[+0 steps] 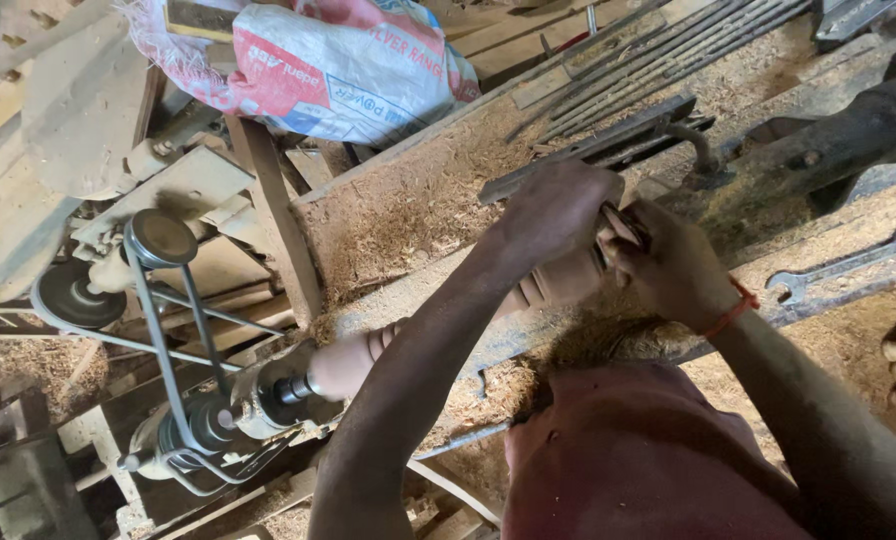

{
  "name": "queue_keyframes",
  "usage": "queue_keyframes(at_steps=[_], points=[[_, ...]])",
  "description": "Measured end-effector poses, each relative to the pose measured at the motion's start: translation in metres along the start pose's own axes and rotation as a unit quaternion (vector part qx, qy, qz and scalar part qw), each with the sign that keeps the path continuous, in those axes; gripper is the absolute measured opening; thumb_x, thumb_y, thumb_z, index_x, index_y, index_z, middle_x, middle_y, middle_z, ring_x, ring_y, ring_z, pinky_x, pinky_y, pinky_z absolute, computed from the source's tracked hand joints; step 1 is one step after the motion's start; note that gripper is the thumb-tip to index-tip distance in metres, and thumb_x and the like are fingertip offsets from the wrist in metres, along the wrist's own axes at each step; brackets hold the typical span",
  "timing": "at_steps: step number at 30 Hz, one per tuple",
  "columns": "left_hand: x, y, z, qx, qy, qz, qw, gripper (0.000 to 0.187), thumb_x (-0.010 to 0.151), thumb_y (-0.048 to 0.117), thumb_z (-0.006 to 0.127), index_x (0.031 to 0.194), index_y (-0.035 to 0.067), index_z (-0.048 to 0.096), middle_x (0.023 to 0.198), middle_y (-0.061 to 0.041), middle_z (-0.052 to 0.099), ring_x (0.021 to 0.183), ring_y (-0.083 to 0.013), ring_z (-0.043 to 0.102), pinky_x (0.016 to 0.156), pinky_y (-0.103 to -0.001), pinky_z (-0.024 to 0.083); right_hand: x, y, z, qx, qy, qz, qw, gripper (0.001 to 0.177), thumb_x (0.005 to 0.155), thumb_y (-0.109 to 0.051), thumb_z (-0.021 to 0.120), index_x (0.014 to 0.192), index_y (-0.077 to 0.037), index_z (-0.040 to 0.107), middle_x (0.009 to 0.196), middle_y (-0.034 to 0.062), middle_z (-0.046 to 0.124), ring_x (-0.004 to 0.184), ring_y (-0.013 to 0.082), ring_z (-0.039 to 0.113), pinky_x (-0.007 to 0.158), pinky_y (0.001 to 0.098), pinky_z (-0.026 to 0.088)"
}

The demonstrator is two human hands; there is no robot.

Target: The person shapes a spindle on a wood lathe using a chisel. They then use a piece of sandpaper to smooth the surface of the rotating wood.

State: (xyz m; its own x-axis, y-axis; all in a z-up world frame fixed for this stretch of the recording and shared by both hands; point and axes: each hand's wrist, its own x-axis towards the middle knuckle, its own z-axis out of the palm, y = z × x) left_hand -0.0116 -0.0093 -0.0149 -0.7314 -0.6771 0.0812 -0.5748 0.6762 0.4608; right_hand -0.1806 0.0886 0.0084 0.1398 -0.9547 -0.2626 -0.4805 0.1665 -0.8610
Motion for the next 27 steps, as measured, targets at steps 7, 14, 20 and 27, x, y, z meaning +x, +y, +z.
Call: queue_keyframes(at_steps=[7, 14, 20, 27], points=[[-0.010, 0.006, -0.003, -0.025, -0.015, -0.015, 0.999, 0.007, 0.082, 0.001, 0.077, 0.082, 0.007, 0.074, 0.072, -0.009, 0.075, 0.065, -0.0191, 0.074, 0.060, -0.038, 0.059, -0.007, 0.005, 0.020, -0.131, 0.057, -0.091, 0.986, 0.025, 0.096, -0.014, 0.064, 0.117, -0.003, 0.058, 0.083, 0.0156, 0.070, 0.060, 0.0304, 0.069, 0.053, 0.0437, 0.052], [-0.010, 0.005, -0.008, -0.034, -0.012, -0.009, 0.999, 0.017, 0.072, -0.006, 0.078, 0.083, 0.006, 0.074, 0.077, -0.012, 0.075, 0.069, -0.0225, 0.075, 0.062, -0.041, 0.060, -0.006, 0.007, 0.027, -0.237, 0.120, -0.160, 0.951, 0.028, 0.092, -0.010, 0.064, 0.119, -0.006, 0.058, 0.083, 0.0213, 0.066, 0.052, 0.0327, 0.064, 0.046, 0.0463, 0.049], [-0.014, 0.007, -0.017, -0.045, -0.006, -0.038, 0.998, 0.007, 0.085, 0.003, 0.076, 0.087, 0.009, 0.076, 0.084, -0.011, 0.077, 0.078, -0.0229, 0.076, 0.072, -0.043, 0.060, 0.002, 0.009, 0.021, -0.193, 0.012, -0.002, 0.981, 0.028, 0.099, -0.018, 0.063, 0.123, -0.005, 0.058, 0.073, 0.0139, 0.069, 0.048, 0.0258, 0.064, 0.047, 0.0403, 0.052], [-0.013, 0.028, -0.048, -0.009, -0.017, -0.051, 0.999, 0.044, 0.085, 0.015, 0.076, 0.127, 0.010, 0.068, 0.100, -0.008, 0.076, 0.091, -0.0209, 0.069, 0.092, -0.043, 0.058, -0.010, -0.012, -0.019, -0.070, 0.073, -0.138, 0.985, 0.011, 0.100, -0.015, 0.063, 0.103, -0.005, 0.066, 0.076, 0.0055, 0.067, 0.052, 0.0119, 0.058, 0.042, 0.0317, 0.046]])
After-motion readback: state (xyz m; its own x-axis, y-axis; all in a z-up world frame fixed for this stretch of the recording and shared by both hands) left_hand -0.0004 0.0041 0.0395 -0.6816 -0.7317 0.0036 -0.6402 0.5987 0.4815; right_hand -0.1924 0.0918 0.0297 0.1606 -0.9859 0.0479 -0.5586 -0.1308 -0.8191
